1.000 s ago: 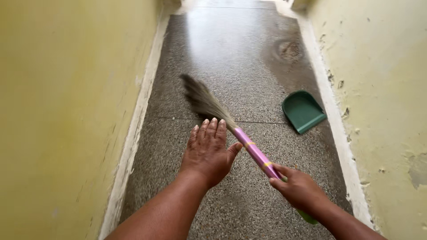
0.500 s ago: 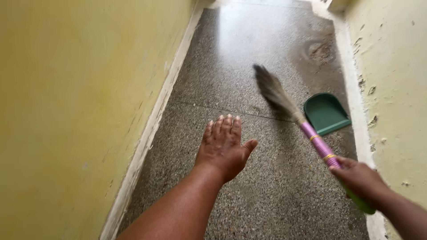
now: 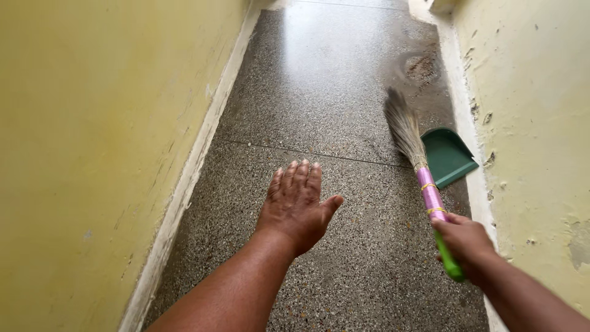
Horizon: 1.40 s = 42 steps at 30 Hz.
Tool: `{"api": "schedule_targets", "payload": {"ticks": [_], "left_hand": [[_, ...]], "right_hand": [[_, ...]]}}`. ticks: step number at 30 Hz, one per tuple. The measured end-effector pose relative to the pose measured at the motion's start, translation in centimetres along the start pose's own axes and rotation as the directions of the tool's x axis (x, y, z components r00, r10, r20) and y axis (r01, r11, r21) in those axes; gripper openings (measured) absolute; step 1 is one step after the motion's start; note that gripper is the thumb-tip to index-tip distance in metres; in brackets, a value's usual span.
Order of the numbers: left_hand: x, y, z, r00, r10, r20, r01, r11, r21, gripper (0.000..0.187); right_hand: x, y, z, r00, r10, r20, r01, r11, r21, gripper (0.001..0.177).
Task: The person sweeps the floor of a hallway using a broom, moving dust and debris toward a dustpan.
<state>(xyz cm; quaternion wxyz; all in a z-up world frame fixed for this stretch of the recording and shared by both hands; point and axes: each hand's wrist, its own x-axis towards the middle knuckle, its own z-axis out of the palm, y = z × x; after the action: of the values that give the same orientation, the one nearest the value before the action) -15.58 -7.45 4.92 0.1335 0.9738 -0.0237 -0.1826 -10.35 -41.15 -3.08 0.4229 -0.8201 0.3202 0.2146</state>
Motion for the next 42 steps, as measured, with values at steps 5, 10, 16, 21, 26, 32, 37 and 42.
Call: {"api": "schedule_targets", "payload": {"ticks": [5,10,16,21,26,32,37,42], "left_hand": [[0.8,1.2,-1.3,1.000,0.012,-0.012,-0.012,1.000,-0.005,0.080],[1.1,0.5,-1.1,0.998,0.045,-0.033,-0.046,0.999,-0.022,0.079],[1.1,-1.7,-0.7,1.000,0.017,-0.011,-0.017,1.000,0.013,0.079],[0.9,-3.4,0.4,1.000,0.000,0.015,0.000,0.999,0.051,0.081],[1.1,-6.2,0.4,0.999,0.033,-0.043,-0.031,0.999,0.035,0.080],[1.6,-9.0,-1.8,0.999,-0.028,0.039,0.027,0.999,0.030,0.077],[1.5,-10.9,-2.1,0.998,-0.014,0.054,0.016,0.999,-0.031,0.076],[1.5,-12.7,-1.2,0.995,-0.030,0.097,0.031,0.999,-0.008,0.077]], "right_hand": [[-3.5,0.0,1.9,0.992,-0.059,-0.111,0.037,0.980,-0.196,0.062],[-5.6,1.6,4.7,0.971,-0.221,-0.089,0.168,0.900,-0.401,0.070],[-8.8,1.4,8.3,0.931,-0.352,0.097,0.353,0.802,-0.482,0.068],[-8.3,0.8,9.1,0.937,-0.230,0.265,0.344,0.744,-0.573,0.065],[-6.5,1.7,8.0,0.973,-0.115,0.199,0.199,0.854,-0.481,0.063],[-2.7,-1.3,6.3,0.992,-0.044,0.117,0.105,0.803,-0.587,0.067],[-1.9,-4.8,6.4,0.996,-0.088,0.031,0.092,0.892,-0.442,0.070],[-3.7,-6.9,8.1,0.994,-0.100,-0.034,0.085,0.944,-0.318,0.067]]}}
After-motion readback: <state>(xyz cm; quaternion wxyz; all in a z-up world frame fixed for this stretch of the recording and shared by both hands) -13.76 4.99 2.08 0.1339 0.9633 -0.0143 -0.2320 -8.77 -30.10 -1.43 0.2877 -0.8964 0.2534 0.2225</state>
